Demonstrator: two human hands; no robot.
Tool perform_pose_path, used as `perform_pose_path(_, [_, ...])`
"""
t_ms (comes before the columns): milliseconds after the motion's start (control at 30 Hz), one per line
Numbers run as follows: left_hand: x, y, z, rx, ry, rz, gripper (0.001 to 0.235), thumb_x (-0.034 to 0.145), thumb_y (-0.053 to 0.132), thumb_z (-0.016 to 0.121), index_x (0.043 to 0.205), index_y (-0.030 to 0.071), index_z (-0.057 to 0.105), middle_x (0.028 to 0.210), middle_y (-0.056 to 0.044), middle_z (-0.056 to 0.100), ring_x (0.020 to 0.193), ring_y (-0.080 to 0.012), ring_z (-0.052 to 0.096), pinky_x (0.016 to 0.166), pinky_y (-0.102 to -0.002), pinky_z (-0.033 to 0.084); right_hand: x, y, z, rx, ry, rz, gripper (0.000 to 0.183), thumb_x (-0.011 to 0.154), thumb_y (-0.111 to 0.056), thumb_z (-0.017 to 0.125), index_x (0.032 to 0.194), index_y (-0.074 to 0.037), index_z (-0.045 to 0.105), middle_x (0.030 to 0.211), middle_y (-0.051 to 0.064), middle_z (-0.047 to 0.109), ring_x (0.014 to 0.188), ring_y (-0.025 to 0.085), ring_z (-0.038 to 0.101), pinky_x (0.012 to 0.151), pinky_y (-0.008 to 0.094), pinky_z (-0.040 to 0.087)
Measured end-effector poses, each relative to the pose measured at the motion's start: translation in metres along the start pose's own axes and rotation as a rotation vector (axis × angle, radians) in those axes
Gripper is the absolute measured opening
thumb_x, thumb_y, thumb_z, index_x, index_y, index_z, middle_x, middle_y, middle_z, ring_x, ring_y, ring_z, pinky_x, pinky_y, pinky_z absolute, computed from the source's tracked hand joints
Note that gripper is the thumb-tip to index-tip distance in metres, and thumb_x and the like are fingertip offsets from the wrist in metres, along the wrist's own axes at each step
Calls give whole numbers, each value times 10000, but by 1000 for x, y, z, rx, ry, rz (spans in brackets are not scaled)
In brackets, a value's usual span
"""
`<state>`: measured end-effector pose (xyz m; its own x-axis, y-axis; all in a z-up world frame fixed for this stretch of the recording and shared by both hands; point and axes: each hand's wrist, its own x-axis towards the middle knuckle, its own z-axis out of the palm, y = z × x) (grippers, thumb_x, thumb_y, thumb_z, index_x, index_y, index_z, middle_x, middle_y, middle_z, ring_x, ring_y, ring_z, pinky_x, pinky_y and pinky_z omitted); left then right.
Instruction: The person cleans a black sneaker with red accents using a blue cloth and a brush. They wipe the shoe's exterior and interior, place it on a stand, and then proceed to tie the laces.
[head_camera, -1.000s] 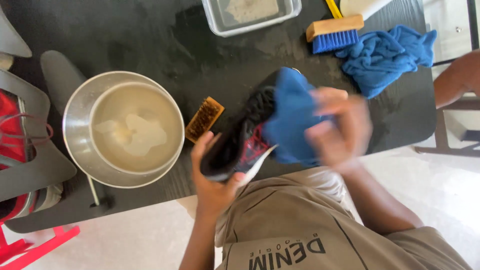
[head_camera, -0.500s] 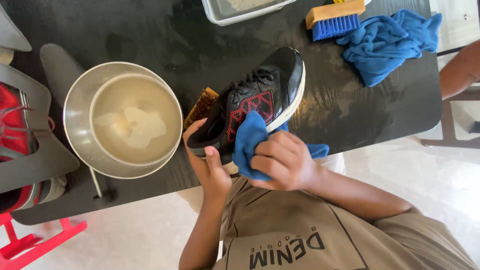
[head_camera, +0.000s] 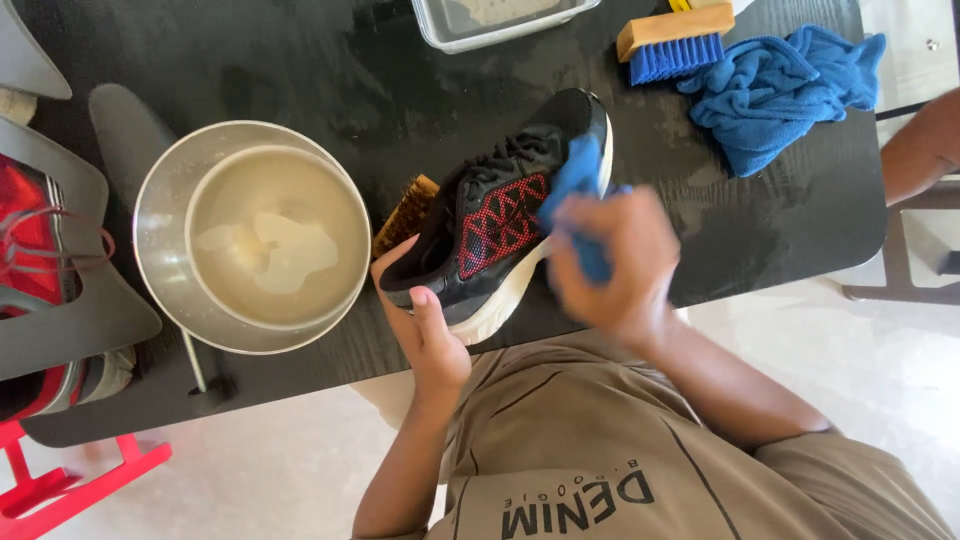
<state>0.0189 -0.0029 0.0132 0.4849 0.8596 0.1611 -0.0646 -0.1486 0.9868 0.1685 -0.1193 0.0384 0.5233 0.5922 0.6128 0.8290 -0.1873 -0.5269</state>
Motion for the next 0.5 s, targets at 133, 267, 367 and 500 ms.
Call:
perform_pose_path(133, [-5,0,5,-127,27,-32,529,1114,411,394,1425,-10,467,1346,-230,543,1342,-300,500,1167,-454,383,-13,-34,12,143,-62,-176,186,955,-202,633,1050,-87,744,856,76,639,691,293,634,637,414,522])
perform_pose_path(267, [-13,-29,-1,0,44,-143,568,1120,337,389,1573,3,314,1594,-202,371,1447,-294,424,1239,-497,286,-22,-9,22,313,-134,-370,285,978,-297,580,1029,-84,762,803,84,635,614,266,606,551,387,518])
perform_pose_path(367, [-5,-22,-2,-32,34,-88,533,1121,372,362,1509,8,390,1503,-203,447,1414,-282,446,1204,-471,340,-14,28,14,191,-88,-192,190,868,-193,730,1016,-75,751,840,87,658,670,303,635,607,411,534])
perform_pose_path(500, [-6,-16,2,-37,24,13,485,1134,355,362,1442,-5,465,1409,-205,523,1378,-300,478,1178,-459,382,13,49,-13,-190,17,39,155,877,29,737,999,-44,675,898,115,641,773,360,641,749,445,532])
